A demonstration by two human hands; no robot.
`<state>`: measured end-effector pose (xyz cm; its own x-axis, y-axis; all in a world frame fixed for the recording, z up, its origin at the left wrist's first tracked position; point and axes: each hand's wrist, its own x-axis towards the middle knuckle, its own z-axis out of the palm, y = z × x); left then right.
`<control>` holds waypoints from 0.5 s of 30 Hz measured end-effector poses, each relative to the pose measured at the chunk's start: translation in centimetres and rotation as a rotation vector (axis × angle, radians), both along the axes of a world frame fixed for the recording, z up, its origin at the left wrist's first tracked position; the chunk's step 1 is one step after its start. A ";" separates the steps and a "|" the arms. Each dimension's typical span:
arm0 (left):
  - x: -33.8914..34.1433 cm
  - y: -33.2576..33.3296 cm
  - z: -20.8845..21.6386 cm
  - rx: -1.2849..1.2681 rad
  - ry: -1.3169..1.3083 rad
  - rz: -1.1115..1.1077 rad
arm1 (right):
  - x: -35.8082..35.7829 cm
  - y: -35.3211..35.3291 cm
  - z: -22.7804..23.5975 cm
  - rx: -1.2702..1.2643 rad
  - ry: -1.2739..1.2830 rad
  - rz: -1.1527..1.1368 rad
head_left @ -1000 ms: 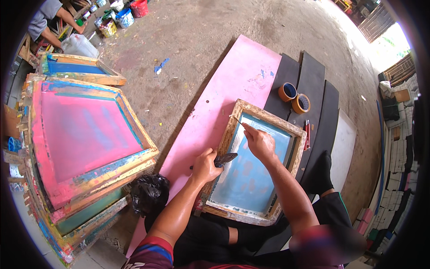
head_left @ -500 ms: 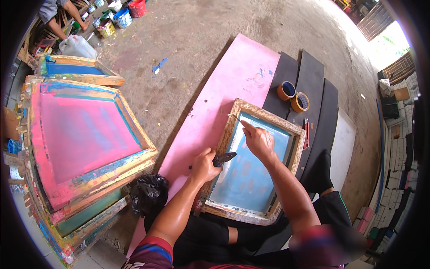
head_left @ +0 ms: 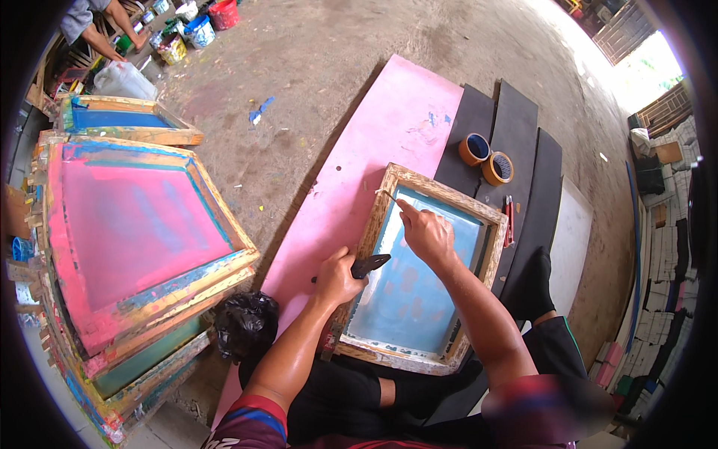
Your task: The person scrapes the surface of a wooden frame with a small metal tool, removing residue or old paint. The person holds the frame steady with the left hand and works methodically along the edges.
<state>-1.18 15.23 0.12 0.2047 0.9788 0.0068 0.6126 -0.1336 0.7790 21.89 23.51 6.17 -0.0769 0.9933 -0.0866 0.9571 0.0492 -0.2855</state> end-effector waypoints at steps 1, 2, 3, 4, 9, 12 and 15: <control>0.1 0.0 0.1 0.005 -0.007 0.001 | 0.3 0.1 -0.2 0.020 0.043 0.000; 0.2 0.0 0.3 0.009 -0.013 0.003 | 0.8 0.2 -0.7 0.039 0.086 0.000; 0.2 0.0 0.5 0.014 -0.016 0.007 | 1.0 0.4 -1.1 0.059 0.132 0.003; 0.2 0.1 0.4 0.017 -0.014 0.008 | 1.2 0.6 -1.3 0.086 0.142 -0.007; 0.4 0.1 0.5 0.018 -0.026 0.014 | 1.2 0.7 -1.8 0.127 0.168 0.006; 0.2 0.0 0.3 -0.027 -0.013 0.007 | 0.9 0.0 -1.4 0.095 0.157 0.012; 0.3 0.1 0.4 0.003 -0.027 0.015 | 0.8 -0.1 -1.4 0.080 0.155 0.015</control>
<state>-0.86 15.33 0.51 0.1896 0.9818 0.0147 0.5930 -0.1264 0.7952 22.68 23.42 4.77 -0.0979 0.9952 0.0071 0.9007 0.0916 -0.4246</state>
